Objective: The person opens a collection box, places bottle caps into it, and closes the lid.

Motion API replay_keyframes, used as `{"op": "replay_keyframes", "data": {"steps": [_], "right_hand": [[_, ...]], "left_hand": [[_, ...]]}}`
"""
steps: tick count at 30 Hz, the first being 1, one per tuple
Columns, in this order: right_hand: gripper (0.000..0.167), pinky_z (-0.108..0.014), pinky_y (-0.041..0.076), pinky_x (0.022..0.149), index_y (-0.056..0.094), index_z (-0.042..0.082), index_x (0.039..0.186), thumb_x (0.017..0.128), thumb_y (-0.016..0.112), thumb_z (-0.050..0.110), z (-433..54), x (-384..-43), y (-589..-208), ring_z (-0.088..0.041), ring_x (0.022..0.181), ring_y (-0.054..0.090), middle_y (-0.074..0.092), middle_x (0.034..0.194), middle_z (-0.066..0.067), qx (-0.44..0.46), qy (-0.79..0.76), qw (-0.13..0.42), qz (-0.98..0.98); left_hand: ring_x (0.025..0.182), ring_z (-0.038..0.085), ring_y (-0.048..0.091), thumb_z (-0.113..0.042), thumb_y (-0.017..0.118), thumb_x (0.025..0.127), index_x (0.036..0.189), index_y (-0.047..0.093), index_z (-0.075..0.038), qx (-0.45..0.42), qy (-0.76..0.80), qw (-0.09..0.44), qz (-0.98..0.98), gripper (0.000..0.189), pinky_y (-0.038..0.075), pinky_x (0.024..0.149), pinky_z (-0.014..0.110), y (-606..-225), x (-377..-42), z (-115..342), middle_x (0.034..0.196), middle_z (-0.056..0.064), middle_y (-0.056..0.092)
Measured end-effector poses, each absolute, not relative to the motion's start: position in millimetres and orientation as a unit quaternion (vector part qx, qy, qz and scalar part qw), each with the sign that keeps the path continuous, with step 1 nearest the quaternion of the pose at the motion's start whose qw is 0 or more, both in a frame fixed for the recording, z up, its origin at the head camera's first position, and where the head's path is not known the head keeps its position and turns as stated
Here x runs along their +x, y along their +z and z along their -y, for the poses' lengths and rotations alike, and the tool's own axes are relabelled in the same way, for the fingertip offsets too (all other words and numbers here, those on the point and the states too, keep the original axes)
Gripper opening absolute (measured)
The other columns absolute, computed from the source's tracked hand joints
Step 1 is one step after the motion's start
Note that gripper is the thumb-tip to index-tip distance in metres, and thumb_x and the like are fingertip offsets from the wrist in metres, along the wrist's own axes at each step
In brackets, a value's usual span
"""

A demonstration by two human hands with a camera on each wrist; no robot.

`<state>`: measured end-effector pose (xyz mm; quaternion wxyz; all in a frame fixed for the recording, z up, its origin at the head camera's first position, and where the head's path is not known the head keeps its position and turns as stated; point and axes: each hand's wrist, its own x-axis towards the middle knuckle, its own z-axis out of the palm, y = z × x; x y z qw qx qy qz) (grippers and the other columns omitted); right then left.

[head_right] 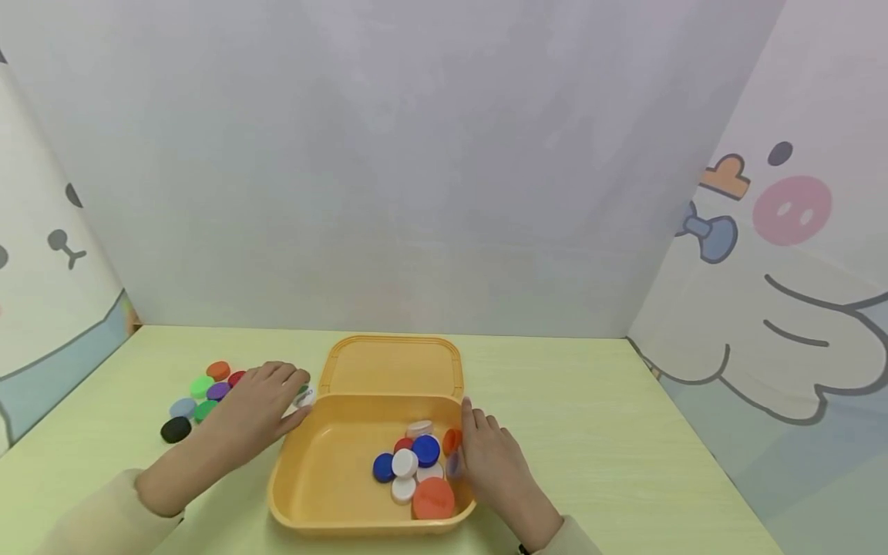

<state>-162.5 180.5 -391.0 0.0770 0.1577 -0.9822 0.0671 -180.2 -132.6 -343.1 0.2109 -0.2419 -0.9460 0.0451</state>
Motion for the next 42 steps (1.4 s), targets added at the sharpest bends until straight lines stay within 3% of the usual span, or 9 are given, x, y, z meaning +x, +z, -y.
{"op": "replay_keyframes", "data": {"steps": [11,24,36,42], "right_hand": [[0.054,-0.044,0.049,0.087,0.034,-0.003,0.137,0.09,0.051,0.019,-179,-162,-390,-0.027,0.105,0.054,0.052,0.125,-0.016,0.151,0.078,0.06,0.984],[0.056,-0.044,0.049,0.087,0.033,-0.003,0.138,0.09,0.052,0.019,-179,-161,-391,-0.028,0.107,0.053,0.051,0.126,-0.017,0.154,0.078,0.054,0.984],[0.056,-0.043,0.049,0.086,0.034,-0.004,0.137,0.09,0.052,0.018,-180,-161,-389,-0.027,0.104,0.054,0.052,0.124,-0.017,0.157,0.071,0.061,0.983],[0.057,-0.043,0.049,0.087,0.033,-0.004,0.138,0.089,0.053,0.018,-179,-161,-388,-0.027,0.105,0.054,0.052,0.124,-0.017,0.154,0.072,0.057,0.984]], "left_hand": [[0.098,0.025,0.054,-0.04,0.069,0.078,0.104,0.058,-0.006,-0.26,0.037,0.133,0.956,0.044,0.046,0.09,0.041,-359,-172,93,0.099,0.008,0.061],[0.077,0.018,0.049,-0.046,0.067,0.077,0.096,0.06,-0.012,-0.294,0.091,0.073,0.949,0.039,0.045,0.076,0.032,-385,-166,69,0.083,0.002,0.058],[0.068,0.016,0.047,-0.05,0.068,0.073,0.083,0.058,-0.015,-0.306,0.095,0.123,0.939,0.038,0.039,0.063,0.028,-397,-164,65,0.073,-0.001,0.052],[0.069,0.016,0.047,-0.052,0.063,0.076,0.085,0.058,-0.015,-0.298,0.091,0.109,0.944,0.039,0.039,0.064,0.028,-394,-163,65,0.074,0.0,0.053]]}}
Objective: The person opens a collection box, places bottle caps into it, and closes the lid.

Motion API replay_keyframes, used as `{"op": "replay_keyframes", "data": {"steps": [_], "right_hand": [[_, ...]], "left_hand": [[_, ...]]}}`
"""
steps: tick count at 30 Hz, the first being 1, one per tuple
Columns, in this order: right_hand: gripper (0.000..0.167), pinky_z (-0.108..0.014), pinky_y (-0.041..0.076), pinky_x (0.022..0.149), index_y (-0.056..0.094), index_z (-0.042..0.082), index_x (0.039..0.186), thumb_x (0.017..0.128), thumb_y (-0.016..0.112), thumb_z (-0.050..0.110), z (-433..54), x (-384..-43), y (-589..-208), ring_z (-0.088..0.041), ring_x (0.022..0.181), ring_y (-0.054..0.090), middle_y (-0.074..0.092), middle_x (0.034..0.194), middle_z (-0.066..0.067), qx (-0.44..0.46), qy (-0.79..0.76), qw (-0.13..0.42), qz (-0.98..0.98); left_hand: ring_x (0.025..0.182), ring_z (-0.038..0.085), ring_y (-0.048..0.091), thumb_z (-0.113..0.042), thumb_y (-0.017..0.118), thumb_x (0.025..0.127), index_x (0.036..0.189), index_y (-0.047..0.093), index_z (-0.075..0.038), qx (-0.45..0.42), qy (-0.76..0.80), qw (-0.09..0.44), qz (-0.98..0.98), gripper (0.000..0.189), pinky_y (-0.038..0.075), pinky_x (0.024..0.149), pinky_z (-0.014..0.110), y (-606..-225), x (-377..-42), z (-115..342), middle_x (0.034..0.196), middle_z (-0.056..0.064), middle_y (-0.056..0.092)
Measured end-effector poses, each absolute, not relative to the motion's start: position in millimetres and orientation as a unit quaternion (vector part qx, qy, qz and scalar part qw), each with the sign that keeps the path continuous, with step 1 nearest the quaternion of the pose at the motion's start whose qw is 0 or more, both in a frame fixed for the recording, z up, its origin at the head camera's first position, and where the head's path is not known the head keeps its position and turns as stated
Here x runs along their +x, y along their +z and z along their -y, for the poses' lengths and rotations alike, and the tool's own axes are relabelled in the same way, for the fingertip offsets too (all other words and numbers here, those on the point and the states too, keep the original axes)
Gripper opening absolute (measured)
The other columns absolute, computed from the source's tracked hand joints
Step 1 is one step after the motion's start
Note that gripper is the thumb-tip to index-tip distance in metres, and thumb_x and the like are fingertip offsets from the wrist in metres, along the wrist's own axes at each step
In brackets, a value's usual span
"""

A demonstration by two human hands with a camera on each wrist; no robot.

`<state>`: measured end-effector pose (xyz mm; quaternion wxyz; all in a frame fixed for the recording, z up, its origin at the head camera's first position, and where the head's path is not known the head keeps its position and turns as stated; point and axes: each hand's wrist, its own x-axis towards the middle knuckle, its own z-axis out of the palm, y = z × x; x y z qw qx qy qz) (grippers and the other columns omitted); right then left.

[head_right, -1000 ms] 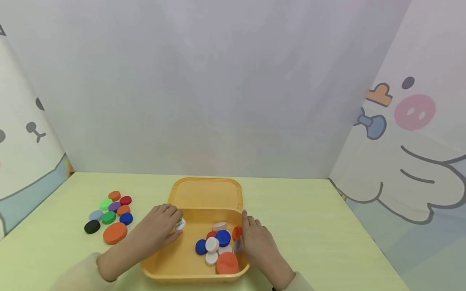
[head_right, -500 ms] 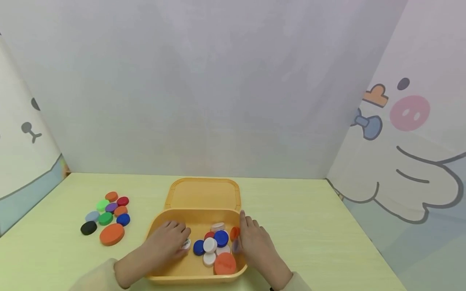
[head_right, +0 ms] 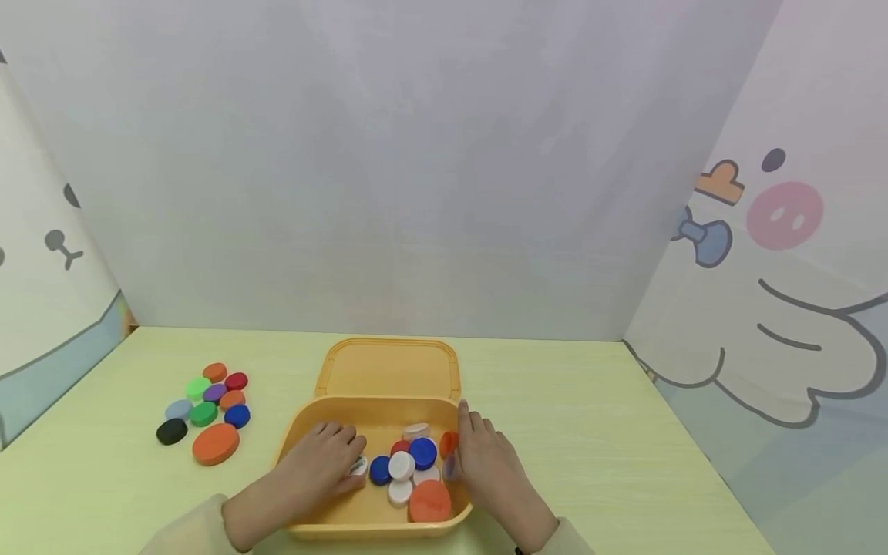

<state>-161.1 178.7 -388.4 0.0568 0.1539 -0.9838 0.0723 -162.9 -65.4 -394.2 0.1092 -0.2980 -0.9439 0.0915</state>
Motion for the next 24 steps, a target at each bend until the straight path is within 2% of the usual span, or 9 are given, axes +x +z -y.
{"op": "replay_keyframes", "data": {"steps": [7,14,24], "right_hand": [[0.056,-0.042,0.05,0.086,0.034,-0.004,0.137,0.09,0.052,0.017,-179,-161,-388,-0.027,0.103,0.055,0.052,0.124,-0.017,0.156,0.076,0.06,0.983],[0.055,-0.043,0.05,0.085,0.034,-0.004,0.137,0.09,0.051,0.017,-180,-163,-388,-0.028,0.103,0.056,0.052,0.123,-0.017,0.157,0.075,0.064,0.983],[0.056,-0.042,0.05,0.086,0.033,-0.004,0.138,0.089,0.053,0.018,-179,-163,-387,-0.027,0.103,0.055,0.052,0.123,-0.018,0.156,0.074,0.056,0.984]], "left_hand": [[0.071,0.017,0.046,-0.051,0.06,0.08,0.087,0.059,-0.015,-0.288,0.082,0.109,0.948,0.037,0.041,0.068,0.03,-383,-162,67,0.074,0.0,0.053],[0.086,0.021,0.053,-0.05,0.058,0.082,0.093,0.06,-0.012,-0.278,0.055,0.129,0.95,0.04,0.046,0.084,0.036,-368,-163,76,0.085,0.003,0.057],[0.093,0.024,0.056,-0.044,0.062,0.082,0.097,0.059,-0.01,-0.243,0.021,0.152,0.958,0.037,0.048,0.086,0.04,-348,-164,97,0.091,0.006,0.06]]}}
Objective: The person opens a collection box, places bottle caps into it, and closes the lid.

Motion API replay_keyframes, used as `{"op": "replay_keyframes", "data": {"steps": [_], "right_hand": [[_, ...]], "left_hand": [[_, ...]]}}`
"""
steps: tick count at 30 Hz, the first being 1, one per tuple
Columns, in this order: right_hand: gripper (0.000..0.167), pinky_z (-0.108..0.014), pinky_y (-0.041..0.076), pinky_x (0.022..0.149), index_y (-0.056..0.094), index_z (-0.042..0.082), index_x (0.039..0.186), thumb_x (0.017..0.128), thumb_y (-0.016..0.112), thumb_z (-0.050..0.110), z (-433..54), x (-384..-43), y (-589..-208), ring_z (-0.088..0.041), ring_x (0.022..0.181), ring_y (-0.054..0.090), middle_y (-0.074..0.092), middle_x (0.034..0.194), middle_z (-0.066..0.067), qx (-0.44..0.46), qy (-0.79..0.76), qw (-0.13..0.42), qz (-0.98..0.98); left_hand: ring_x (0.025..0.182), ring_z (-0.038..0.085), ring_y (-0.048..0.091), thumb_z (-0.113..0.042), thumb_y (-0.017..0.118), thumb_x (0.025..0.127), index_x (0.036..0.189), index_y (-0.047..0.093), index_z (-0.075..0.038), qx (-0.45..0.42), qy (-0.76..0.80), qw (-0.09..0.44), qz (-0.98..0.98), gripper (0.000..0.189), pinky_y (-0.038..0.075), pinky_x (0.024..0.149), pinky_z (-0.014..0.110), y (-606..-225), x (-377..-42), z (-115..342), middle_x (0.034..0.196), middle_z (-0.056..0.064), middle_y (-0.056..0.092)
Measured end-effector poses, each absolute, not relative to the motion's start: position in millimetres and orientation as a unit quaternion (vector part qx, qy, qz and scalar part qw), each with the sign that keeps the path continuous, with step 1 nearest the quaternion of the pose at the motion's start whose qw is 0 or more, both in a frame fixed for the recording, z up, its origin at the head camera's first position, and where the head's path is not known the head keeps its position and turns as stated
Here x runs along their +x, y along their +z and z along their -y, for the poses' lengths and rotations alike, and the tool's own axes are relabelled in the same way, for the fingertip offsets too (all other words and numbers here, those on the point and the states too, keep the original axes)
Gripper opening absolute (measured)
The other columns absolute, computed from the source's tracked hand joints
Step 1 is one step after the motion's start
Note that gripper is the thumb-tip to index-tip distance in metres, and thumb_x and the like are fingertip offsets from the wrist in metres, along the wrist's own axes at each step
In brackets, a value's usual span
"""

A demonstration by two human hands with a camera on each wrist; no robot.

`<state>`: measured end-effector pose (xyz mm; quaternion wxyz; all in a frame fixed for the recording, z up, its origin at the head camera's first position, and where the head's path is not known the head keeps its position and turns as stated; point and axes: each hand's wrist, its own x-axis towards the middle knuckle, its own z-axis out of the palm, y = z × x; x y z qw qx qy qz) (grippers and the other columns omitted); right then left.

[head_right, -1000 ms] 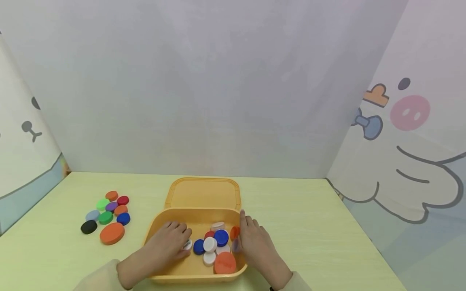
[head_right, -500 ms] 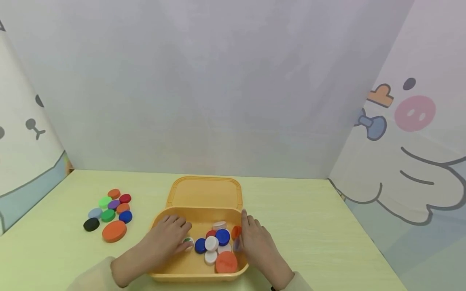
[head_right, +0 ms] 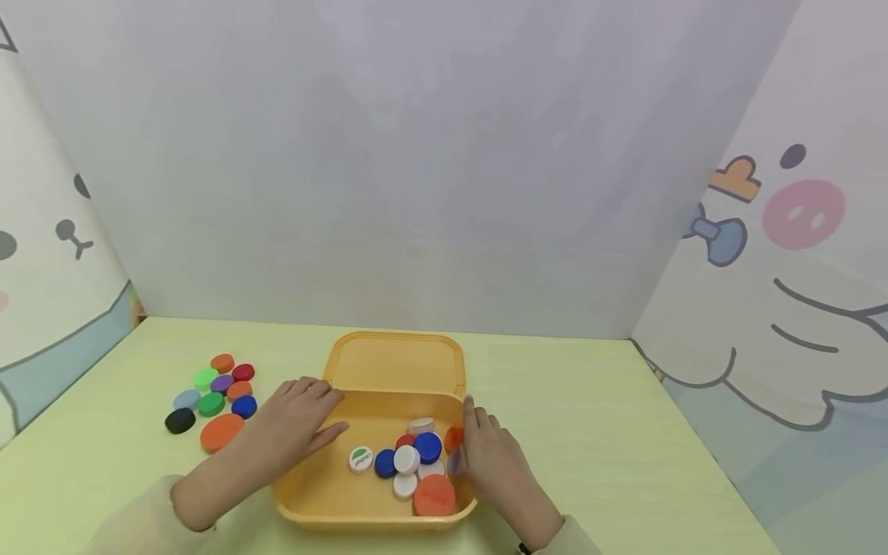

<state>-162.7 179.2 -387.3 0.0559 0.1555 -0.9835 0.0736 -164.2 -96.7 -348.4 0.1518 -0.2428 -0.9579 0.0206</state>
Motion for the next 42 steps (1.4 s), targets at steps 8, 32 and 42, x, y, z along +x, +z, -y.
{"op": "replay_keyframes", "data": {"steps": [8,32,42], "right_hand": [[0.06,-0.043,0.048,0.089,0.029,-0.002,0.14,0.09,0.053,0.021,-178,-164,-386,-0.027,0.108,0.053,0.049,0.127,-0.017,0.138,0.073,0.033,0.987],[0.058,-0.042,0.05,0.087,0.031,-0.003,0.139,0.09,0.052,0.019,-179,-163,-387,-0.027,0.106,0.055,0.051,0.125,-0.017,0.149,0.072,0.048,0.985],[0.057,-0.042,0.05,0.087,0.032,-0.003,0.139,0.09,0.052,0.018,-179,-163,-387,-0.027,0.105,0.055,0.051,0.125,-0.017,0.148,0.075,0.048,0.985]], "left_hand": [[0.091,0.028,0.057,-0.037,0.065,0.081,0.096,0.058,-0.007,-0.206,0.038,0.197,0.958,0.034,0.05,0.081,0.042,-343,-168,129,0.087,0.008,0.059],[0.069,0.027,0.049,-0.032,0.071,0.075,0.101,0.061,-0.002,-0.091,0.038,0.106,0.989,0.041,0.049,0.061,0.046,-380,-165,213,0.079,0.011,0.058],[0.069,0.025,0.05,-0.043,0.071,0.072,0.1,0.061,0.001,-0.08,0.029,0.071,0.994,0.053,0.05,0.063,0.045,-392,-164,219,0.081,0.011,0.06]]}}
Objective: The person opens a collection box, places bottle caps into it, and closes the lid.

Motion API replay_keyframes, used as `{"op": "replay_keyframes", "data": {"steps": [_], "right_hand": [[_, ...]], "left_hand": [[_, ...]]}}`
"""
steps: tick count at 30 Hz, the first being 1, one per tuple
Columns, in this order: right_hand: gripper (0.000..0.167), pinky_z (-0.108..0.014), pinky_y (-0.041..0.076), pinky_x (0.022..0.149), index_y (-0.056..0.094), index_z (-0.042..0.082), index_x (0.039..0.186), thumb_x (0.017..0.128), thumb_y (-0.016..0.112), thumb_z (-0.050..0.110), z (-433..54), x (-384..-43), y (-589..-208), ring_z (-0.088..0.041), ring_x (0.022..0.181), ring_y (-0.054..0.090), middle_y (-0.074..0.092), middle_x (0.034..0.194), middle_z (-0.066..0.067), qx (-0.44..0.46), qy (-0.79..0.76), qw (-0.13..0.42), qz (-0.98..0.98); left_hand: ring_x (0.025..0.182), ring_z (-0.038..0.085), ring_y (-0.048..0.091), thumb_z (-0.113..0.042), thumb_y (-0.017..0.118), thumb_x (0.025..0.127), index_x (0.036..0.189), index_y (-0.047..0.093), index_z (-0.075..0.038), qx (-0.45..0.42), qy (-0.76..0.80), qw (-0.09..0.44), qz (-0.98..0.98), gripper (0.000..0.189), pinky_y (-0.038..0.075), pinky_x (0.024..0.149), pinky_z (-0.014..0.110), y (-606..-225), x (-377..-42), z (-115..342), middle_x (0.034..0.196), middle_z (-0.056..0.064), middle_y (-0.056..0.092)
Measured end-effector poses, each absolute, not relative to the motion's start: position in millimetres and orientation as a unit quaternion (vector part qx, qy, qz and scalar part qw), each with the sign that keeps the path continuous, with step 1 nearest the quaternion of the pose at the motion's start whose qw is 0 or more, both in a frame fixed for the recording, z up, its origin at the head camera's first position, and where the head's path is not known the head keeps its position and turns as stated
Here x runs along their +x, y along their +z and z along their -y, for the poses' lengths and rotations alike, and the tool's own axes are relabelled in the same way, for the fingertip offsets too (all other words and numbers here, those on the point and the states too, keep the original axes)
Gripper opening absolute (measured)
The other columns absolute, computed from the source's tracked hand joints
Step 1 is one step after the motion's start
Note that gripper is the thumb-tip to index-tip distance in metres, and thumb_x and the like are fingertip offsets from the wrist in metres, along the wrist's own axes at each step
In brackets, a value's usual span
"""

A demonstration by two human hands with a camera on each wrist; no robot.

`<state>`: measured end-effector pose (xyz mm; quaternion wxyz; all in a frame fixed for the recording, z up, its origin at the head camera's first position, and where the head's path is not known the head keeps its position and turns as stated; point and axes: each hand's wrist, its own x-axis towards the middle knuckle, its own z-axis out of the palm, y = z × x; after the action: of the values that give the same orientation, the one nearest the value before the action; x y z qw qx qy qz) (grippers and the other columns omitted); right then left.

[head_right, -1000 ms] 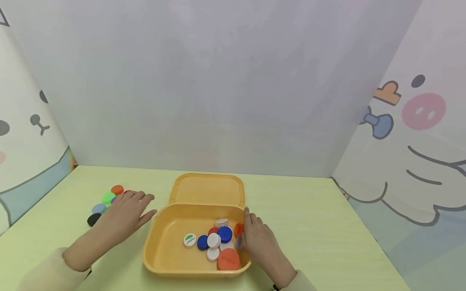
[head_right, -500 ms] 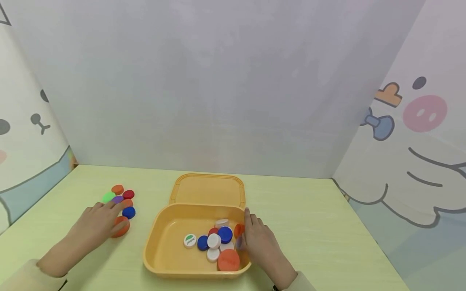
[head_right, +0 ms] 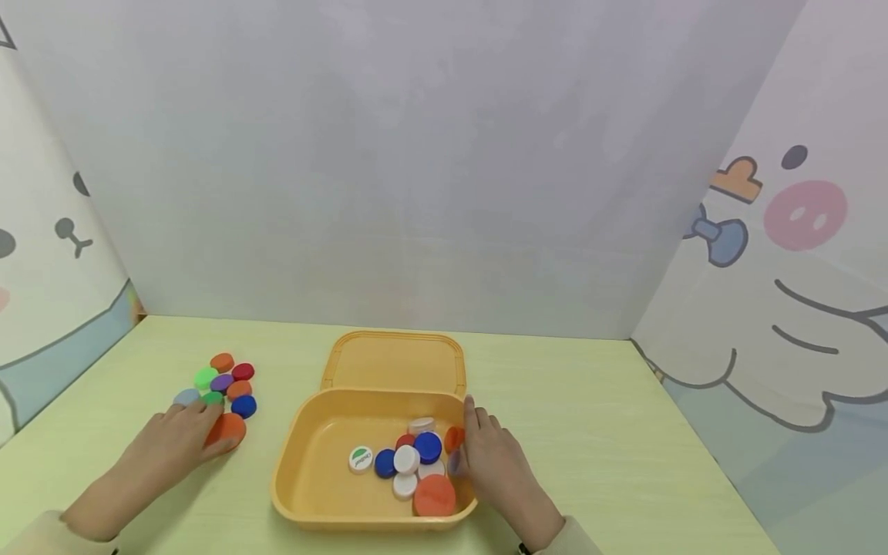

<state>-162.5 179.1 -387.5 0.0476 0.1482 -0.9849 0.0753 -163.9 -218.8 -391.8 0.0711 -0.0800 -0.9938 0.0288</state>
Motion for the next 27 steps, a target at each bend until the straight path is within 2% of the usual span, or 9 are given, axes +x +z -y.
{"op": "replay_keyframes", "data": {"steps": [11,27], "right_hand": [[0.056,-0.042,0.05,0.087,0.032,-0.003,0.138,0.09,0.052,0.018,-178.9,-163.6,-388.4,-0.027,0.105,0.056,0.051,0.125,-0.017,0.152,0.079,0.053,0.984],[0.055,-0.042,0.05,0.086,0.033,-0.004,0.138,0.09,0.051,0.018,-179.8,-163.0,-389.2,-0.027,0.104,0.056,0.052,0.123,-0.017,0.156,0.074,0.062,0.983]], "left_hand": [[0.065,0.024,0.048,-0.043,0.073,0.07,0.092,0.059,0.001,-0.081,0.042,0.062,0.994,0.051,0.049,0.059,0.042,-396.6,-165.0,223.6,0.077,0.01,0.058],[0.068,0.025,0.05,-0.042,0.075,0.068,0.102,0.055,0.007,-0.065,0.013,0.027,0.997,0.063,0.051,0.063,0.044,-390.8,-169.3,220.7,0.083,0.013,0.06]]}}
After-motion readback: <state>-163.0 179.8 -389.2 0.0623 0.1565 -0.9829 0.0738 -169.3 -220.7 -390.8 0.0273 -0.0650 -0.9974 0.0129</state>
